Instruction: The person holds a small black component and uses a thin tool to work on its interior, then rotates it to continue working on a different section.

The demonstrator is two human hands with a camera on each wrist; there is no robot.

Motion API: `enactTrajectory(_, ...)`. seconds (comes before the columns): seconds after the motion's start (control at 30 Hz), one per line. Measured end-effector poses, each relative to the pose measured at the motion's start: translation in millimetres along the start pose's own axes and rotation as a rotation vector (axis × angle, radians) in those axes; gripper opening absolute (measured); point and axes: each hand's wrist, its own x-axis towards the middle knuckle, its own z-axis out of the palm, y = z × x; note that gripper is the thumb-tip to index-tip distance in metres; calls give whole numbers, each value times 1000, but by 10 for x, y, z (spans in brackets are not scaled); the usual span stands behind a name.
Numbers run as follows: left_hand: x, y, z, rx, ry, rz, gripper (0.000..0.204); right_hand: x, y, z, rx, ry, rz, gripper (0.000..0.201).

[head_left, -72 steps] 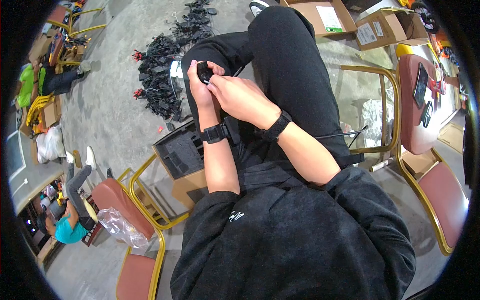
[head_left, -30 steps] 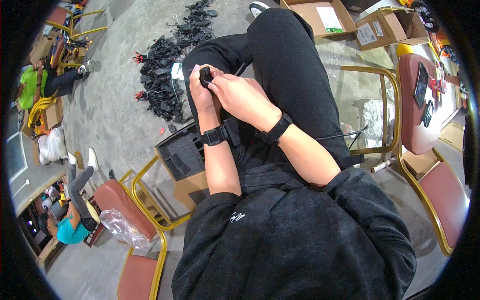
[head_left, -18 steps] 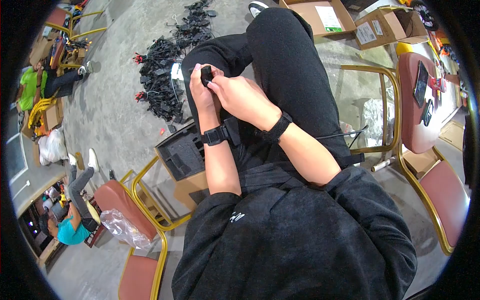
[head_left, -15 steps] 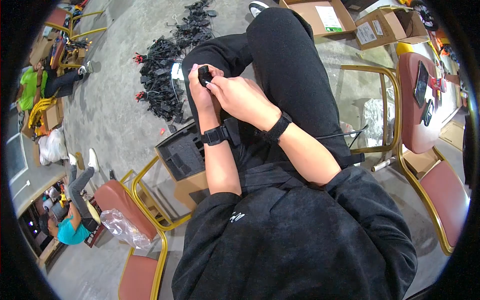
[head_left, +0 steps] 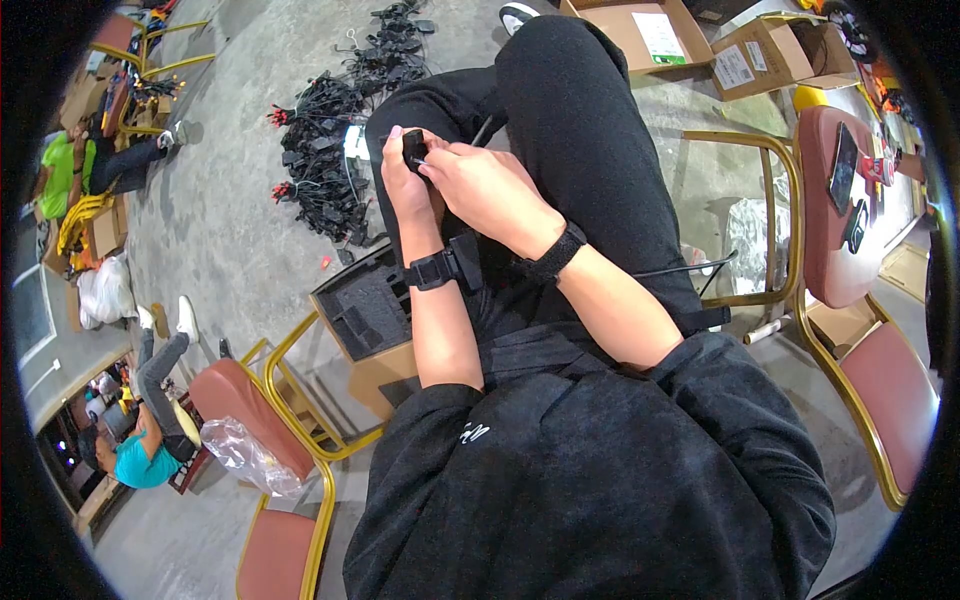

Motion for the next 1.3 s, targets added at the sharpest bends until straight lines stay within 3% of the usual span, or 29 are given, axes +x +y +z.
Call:
enactTrajectory(0.1, 19, -25, -25, -35, -59, -3, 47, 6, -59, -61, 45, -97, 115, 20)
enactTrajectory(0.17, 4, -31, 2, -23, 26, -10, 46, 7, -72, -65, 67, -120, 152, 21)
enactTrajectory(0.23, -12, -25, 5, -56, 6, -14, 45, 3, -72, -38, 105, -103, 183, 22)
enactTrajectory(0.37, -7, -17, -20, -129, -32, 5, 43, 6, -46, -24, 105, -137, 183, 21)
enactTrajectory(0.43, -11, -7, -16, -108, -27, -9, 43, 1, -28, -4, 119, -30, 91, 20)
enactTrajectory(0.67, -29, 21, 31, -1, 34, -16, 44, -3, -9, 8, 4, 24, 29, 19)
enactTrajectory(0.77, -30, 17, 42, 20, 38, -16, 44, 8, -39, -33, 23, -19, 76, 20)
enactTrajectory(0.83, -34, 14, 45, -29, 8, -10, 44, 12, -79, -66, 127, -163, 232, 22)
enactTrajectory(0.93, -28, 18, 21, -120, -31, -18, 44, 8, -93, -49, 234, -135, 263, 23)
enactTrajectory(1.3, -15, -17, -34, 9, -33, 1, 44, -2, -21, -37, 16, -49, 94, 20)
